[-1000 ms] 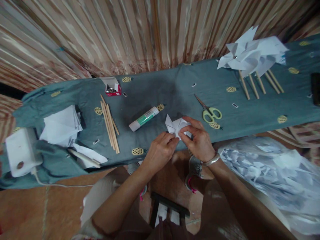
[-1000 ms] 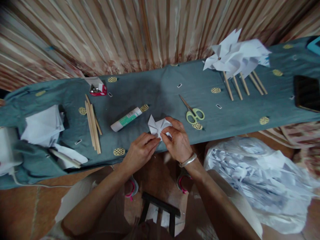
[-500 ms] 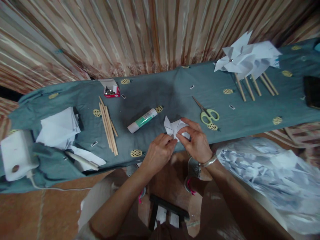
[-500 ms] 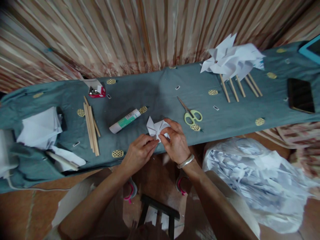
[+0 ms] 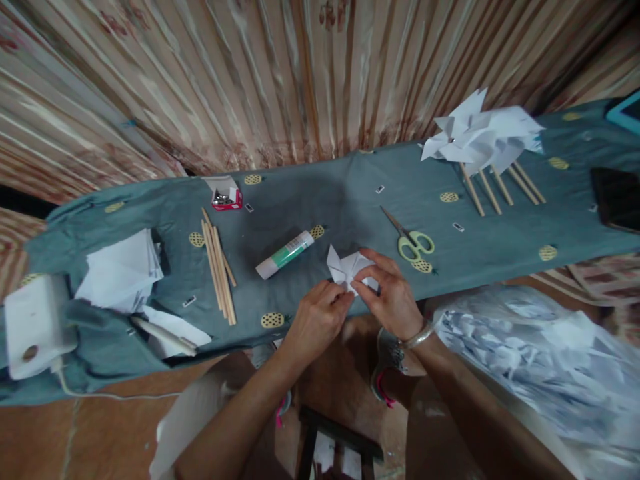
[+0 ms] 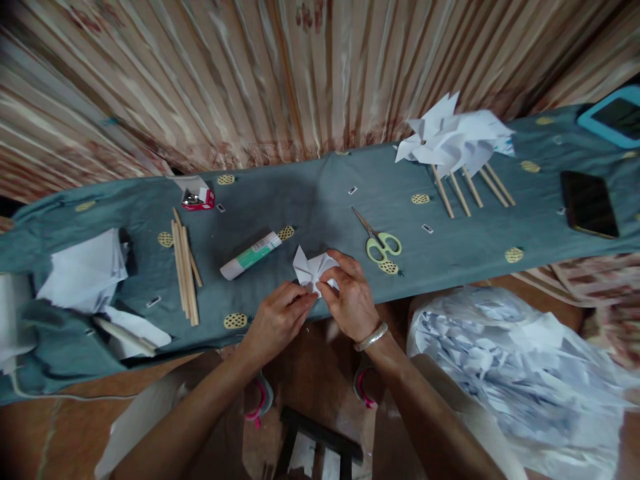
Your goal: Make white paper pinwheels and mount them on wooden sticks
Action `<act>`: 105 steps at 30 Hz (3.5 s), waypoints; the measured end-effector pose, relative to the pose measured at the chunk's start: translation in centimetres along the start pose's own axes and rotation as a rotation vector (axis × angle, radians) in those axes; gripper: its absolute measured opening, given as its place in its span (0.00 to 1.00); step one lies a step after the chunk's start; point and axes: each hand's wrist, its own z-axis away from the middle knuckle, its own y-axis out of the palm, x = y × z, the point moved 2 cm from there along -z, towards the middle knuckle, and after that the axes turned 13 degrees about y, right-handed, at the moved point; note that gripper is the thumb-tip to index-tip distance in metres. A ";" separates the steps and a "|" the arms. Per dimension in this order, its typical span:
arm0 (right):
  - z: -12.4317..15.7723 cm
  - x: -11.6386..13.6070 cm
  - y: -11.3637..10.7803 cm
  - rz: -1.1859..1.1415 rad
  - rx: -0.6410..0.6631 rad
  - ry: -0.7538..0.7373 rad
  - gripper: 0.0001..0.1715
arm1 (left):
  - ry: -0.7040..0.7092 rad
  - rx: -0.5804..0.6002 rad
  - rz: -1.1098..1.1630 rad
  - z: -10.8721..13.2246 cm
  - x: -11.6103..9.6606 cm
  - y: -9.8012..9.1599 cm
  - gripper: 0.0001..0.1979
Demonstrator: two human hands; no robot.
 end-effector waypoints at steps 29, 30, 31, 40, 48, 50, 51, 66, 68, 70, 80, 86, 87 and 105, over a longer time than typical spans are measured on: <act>1.9 0.9 0.5 0.290 -0.038 -0.207 0.18 | -0.066 -0.028 0.052 0.2 0.1 0.4 0.07; 1.8 0.8 0.6 0.289 -0.041 -0.209 0.19 | -0.073 -0.032 0.061 0.1 0.1 0.4 0.07; 1.8 0.8 0.7 0.288 -0.043 -0.207 0.19 | -0.075 -0.034 0.069 0.1 0.1 0.4 0.07; 1.5 0.0 0.8 0.107 -0.044 -0.139 0.19 | -0.064 -0.027 0.073 0.0 0.3 0.4 0.07; 0.4 -0.6 -1.3 -0.047 -0.059 -0.088 0.22 | -0.056 -0.004 0.050 0.0 0.2 0.4 0.08; 0.6 -0.3 -1.2 0.023 -0.053 -0.127 0.22 | -0.057 -0.005 0.043 0.0 0.2 0.5 0.08; 0.7 -0.2 -1.1 0.061 -0.047 -0.138 0.22 | -0.057 -0.007 0.040 0.0 0.2 0.5 0.08; 1.6 0.8 0.7 0.328 -0.074 -0.229 0.17 | -0.058 0.003 0.064 0.1 0.2 0.3 0.07; 1.7 0.8 1.1 0.313 -0.081 -0.220 0.17 | -0.056 0.009 0.070 0.1 0.3 0.3 0.08; 1.7 0.8 1.4 0.299 -0.077 -0.212 0.17 | -0.057 0.012 0.073 0.2 0.3 0.4 0.08; 1.6 0.8 0.0 0.240 -0.044 -0.221 0.22 | -0.045 -0.002 0.029 0.1 0.3 0.3 0.08; -0.7 -1.4 -1.3 0.184 -0.094 -0.113 0.23 | -0.023 -0.006 0.015 0.2 0.3 0.2 0.09; -1.0 -1.6 -1.5 0.181 -0.084 -0.108 0.23 | -0.017 -0.010 0.006 0.1 0.4 0.2 0.09; 0.1 -1.5 -2.6 0.113 -0.102 0.139 0.14 | -0.079 -0.112 0.010 0.8 2.8 -1.0 0.09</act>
